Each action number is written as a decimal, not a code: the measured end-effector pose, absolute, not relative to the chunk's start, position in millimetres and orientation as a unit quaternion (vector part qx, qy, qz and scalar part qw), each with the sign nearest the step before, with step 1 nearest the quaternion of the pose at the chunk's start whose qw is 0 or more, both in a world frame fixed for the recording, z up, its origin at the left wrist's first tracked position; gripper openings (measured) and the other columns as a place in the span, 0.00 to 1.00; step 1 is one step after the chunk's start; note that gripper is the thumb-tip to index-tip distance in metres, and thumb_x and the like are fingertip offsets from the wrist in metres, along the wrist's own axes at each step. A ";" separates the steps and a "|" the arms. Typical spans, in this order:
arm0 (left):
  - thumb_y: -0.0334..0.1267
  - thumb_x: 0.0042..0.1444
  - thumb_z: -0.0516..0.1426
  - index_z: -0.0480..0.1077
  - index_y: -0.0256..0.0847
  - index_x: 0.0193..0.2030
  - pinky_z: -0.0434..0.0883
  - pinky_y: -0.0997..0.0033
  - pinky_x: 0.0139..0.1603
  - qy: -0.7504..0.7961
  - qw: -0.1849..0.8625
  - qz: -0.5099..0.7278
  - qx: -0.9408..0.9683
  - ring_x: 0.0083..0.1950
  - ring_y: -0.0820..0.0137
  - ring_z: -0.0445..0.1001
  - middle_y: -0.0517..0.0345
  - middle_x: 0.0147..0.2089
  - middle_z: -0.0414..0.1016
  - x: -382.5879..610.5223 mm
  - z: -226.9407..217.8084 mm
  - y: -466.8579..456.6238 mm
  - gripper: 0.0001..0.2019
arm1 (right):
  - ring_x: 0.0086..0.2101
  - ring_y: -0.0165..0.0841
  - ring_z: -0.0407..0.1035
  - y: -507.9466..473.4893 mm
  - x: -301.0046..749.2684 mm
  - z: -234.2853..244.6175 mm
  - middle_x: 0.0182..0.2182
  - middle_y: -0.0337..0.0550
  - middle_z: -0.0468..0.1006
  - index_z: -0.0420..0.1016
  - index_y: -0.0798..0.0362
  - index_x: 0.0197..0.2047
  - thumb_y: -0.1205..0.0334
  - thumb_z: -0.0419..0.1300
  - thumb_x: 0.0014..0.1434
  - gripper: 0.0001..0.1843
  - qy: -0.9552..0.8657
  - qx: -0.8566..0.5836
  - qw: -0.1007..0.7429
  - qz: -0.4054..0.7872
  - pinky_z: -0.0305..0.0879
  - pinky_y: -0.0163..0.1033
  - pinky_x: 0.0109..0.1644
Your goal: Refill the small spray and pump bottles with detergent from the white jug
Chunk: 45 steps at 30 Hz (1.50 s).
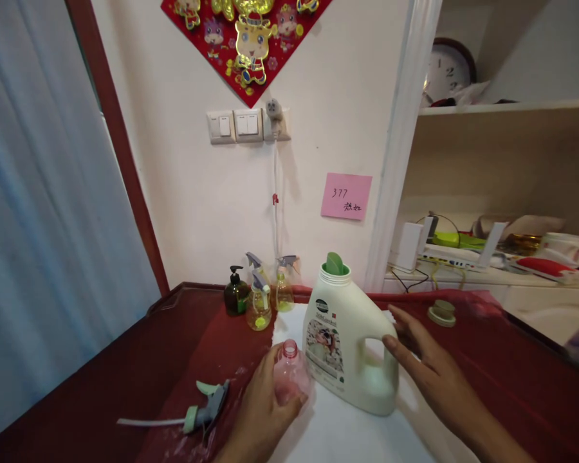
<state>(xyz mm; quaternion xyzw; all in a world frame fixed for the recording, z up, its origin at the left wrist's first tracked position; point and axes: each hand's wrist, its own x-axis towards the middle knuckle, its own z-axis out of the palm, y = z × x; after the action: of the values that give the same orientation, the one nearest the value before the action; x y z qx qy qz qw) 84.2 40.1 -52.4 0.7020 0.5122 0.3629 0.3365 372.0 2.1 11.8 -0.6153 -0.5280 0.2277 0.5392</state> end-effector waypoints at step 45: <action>0.41 0.50 0.62 0.56 0.42 0.70 0.56 0.58 0.73 0.518 0.354 0.341 0.700 0.73 0.57 0.60 0.46 0.73 0.62 83.6 -51.5 34.6 0.40 | 0.32 0.46 0.82 -17.5 398.9 47.1 0.40 0.39 0.87 0.79 0.40 0.49 0.34 0.65 0.54 0.26 -0.764 -0.538 0.321 -0.159 0.80 0.48 0.30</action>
<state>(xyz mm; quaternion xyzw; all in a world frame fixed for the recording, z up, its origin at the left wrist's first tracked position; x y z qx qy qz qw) 83.6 34.6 -51.5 0.7001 0.5184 0.3406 0.3537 398.9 -17.5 47.1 -0.5376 -0.7635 -0.1586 0.3207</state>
